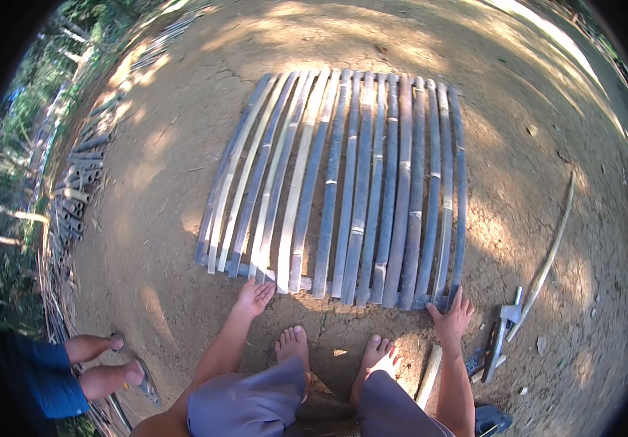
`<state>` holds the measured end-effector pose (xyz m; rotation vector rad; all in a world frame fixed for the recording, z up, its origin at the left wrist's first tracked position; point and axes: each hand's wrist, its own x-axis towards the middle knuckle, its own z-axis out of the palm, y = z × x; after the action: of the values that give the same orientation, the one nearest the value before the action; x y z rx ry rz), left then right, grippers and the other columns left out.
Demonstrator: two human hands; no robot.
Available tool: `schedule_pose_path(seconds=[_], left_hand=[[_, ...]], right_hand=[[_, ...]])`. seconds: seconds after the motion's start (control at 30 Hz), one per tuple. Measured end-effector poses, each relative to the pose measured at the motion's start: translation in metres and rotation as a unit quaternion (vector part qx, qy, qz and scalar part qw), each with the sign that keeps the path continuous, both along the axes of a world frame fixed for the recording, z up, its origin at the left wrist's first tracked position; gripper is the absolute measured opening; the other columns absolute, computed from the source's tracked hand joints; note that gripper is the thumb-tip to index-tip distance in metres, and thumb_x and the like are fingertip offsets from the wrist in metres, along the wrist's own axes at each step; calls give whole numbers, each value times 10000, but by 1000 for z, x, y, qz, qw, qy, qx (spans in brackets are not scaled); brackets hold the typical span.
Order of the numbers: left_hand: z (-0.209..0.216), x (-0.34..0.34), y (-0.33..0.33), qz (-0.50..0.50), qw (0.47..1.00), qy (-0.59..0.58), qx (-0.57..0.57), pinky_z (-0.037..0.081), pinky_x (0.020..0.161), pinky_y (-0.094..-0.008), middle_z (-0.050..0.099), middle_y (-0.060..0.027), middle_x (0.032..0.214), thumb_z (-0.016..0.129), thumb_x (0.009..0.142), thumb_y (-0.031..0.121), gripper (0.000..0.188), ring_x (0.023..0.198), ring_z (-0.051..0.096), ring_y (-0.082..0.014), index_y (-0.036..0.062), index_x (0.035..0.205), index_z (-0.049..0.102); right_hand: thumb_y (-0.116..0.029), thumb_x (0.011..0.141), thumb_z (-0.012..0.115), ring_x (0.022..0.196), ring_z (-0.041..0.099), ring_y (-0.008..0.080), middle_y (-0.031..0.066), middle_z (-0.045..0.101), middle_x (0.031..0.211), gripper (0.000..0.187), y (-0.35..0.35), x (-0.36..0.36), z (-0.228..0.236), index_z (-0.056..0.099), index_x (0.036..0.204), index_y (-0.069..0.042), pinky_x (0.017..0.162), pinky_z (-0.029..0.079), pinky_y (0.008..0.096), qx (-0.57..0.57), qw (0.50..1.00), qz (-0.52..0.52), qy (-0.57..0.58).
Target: The person assembles a bamboo mat by aligning bamboo slats on a dirt surface and then using a small hammer and wooden block to secure the edges.
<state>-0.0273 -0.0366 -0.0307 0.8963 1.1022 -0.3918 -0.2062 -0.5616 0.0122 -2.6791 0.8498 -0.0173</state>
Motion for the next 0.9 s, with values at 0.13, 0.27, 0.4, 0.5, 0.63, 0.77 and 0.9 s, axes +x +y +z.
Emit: schedule_pose_path(seconds=[0.13, 0.27, 0.4, 0.5, 0.63, 0.77, 0.9], left_hand=[[8, -3, 2, 2, 1000, -4, -15, 501, 1084, -438, 520, -230, 1368, 499, 1059, 395, 758, 1251, 572, -347, -106, 1519, 164], [13, -8, -9, 4, 1000, 1, -9, 524, 1057, -437, 555, -241, 1295, 437, 1076, 428, 653, 1206, 594, -346, -126, 1403, 322], [14, -12, -18, -3, 1000, 3, -23, 514, 1067, -464, 542, -273, 1319, 426, 1079, 425, 702, 1230, 585, -370, -138, 1453, 233], [14, -12, -12, -15, 1000, -11, -17, 510, 1070, -488, 537, -298, 1330, 425, 1081, 408, 701, 1250, 574, -388, -166, 1429, 223], [27, -11, -2, -106, 994, 15, 2, 542, 1019, -477, 598, -295, 1274, 427, 1057, 513, 719, 1187, 626, -380, -151, 1329, 399], [55, 8, 21, -263, 960, 82, 48, 599, 760, -391, 693, -208, 996, 434, 1033, 585, 681, 904, 708, -288, -78, 1088, 580], [44, 39, 114, -121, 951, 13, 285, 489, 557, -312, 624, -61, 775, 486, 1019, 563, 563, 644, 600, -160, 17, 955, 608]], right_hand=[[-462, 619, 915, 1191, 476, 432, 222, 533, 1302, 1129, -4, 3, -1, 381, 1502, -4, 1047, 392, 548, -15, 999, 15, 34], [-422, 583, 930, 1188, 497, 440, 218, 544, 1285, 1143, -10, 11, 7, 385, 1502, -16, 1035, 408, 541, -13, 997, 4, 70], [-396, 582, 925, 1189, 506, 443, 217, 548, 1283, 1118, -23, 4, 3, 402, 1492, -11, 1031, 417, 531, -12, 999, 14, 41], [-384, 582, 921, 1186, 514, 440, 217, 549, 1289, 1091, -23, 5, 0, 425, 1477, -3, 1021, 429, 525, -22, 999, 18, 44], [-375, 585, 918, 1188, 525, 434, 217, 559, 1297, 1074, -19, 7, -5, 441, 1470, 1, 1005, 445, 523, -26, 999, 25, 38], [-373, 596, 919, 1232, 514, 441, 238, 545, 1327, 1083, -31, -5, -7, 426, 1490, -12, 1032, 432, 523, -43, 998, 26, 35], [-385, 698, 881, 1242, 515, 446, 258, 555, 1318, 951, -33, -7, -11, 462, 1464, -9, 1036, 432, 507, 13, 999, 31, -2]])
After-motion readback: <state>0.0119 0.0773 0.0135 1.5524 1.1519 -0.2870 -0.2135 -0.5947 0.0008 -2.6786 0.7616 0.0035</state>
